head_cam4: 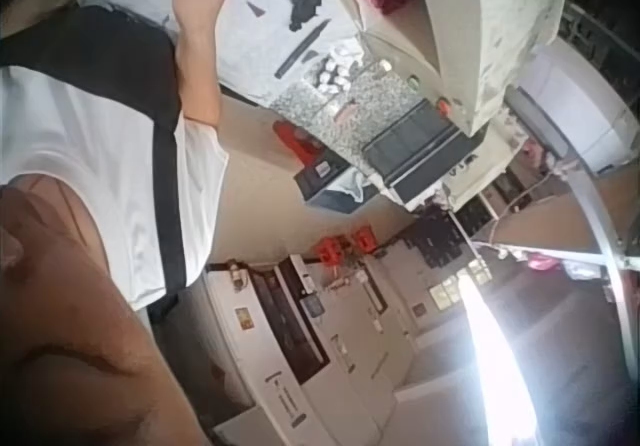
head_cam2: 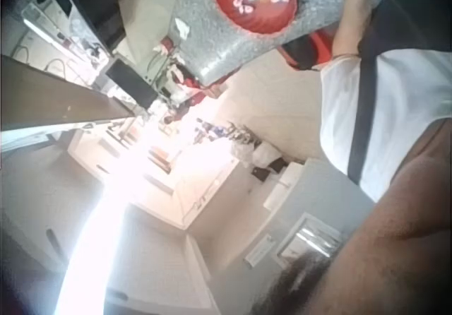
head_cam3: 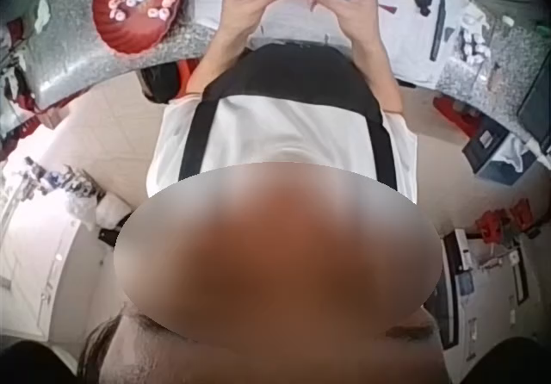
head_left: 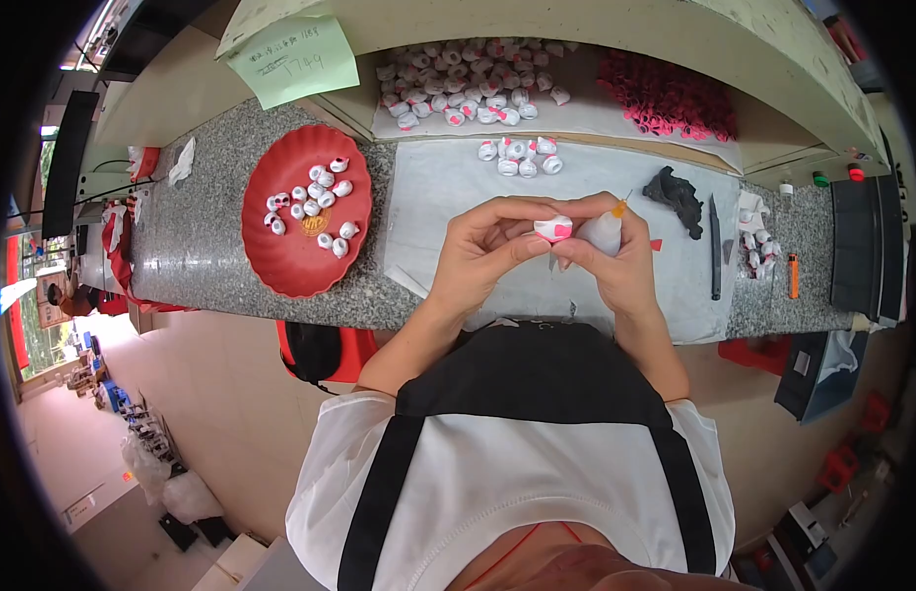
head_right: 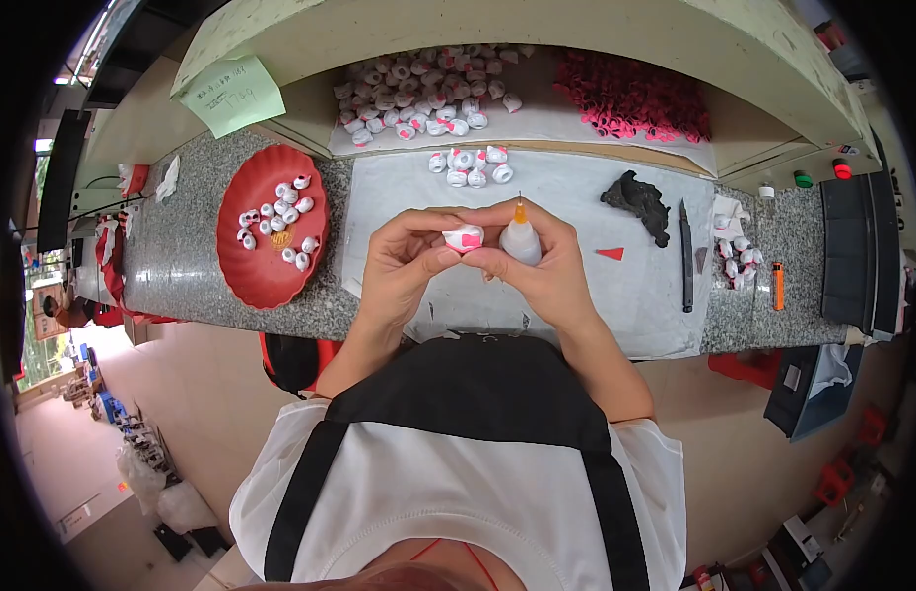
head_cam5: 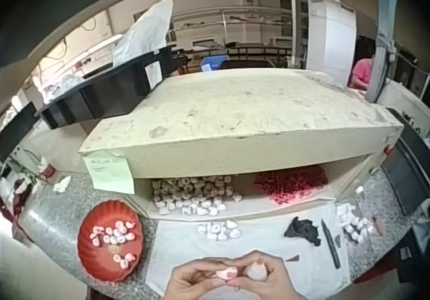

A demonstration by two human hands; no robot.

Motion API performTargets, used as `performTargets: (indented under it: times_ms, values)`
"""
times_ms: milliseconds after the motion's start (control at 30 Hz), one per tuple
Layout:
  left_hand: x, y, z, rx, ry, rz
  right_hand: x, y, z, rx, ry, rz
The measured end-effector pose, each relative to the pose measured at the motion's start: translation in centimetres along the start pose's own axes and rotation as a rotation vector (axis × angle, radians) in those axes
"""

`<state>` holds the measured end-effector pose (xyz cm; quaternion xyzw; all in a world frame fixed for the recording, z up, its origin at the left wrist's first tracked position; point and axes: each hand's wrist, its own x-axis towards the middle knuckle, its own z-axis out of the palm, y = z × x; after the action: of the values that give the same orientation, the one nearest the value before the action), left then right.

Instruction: Assembling small toy heads by gluing pink bow pieces onto them at a factory workbench.

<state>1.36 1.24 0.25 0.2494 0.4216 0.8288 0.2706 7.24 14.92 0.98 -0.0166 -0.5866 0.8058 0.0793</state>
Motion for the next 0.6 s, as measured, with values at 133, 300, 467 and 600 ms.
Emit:
performTargets:
  times_ms: [133, 300, 467, 600]
  values:
    - [-0.06, -0.02, -0.08, -0.007, -0.008, -0.028, -0.02, 0.05, -0.08, 0.042, 0.013, 0.011]
    - [-0.09, -0.2, -0.12, -0.002, -0.012, -0.022, -0.06, 0.25, -0.46, 0.097, -0.012, 0.047]
    - [-0.19, -0.4, -0.1, 0.024, -0.025, 0.031, -0.1, 0.49, -0.67, 0.159, -0.045, 0.047]
    - [-0.32, -0.28, -0.12, 0.019, -0.007, 0.022, -0.13, 0.45, -0.56, 0.159, -0.058, 0.053]
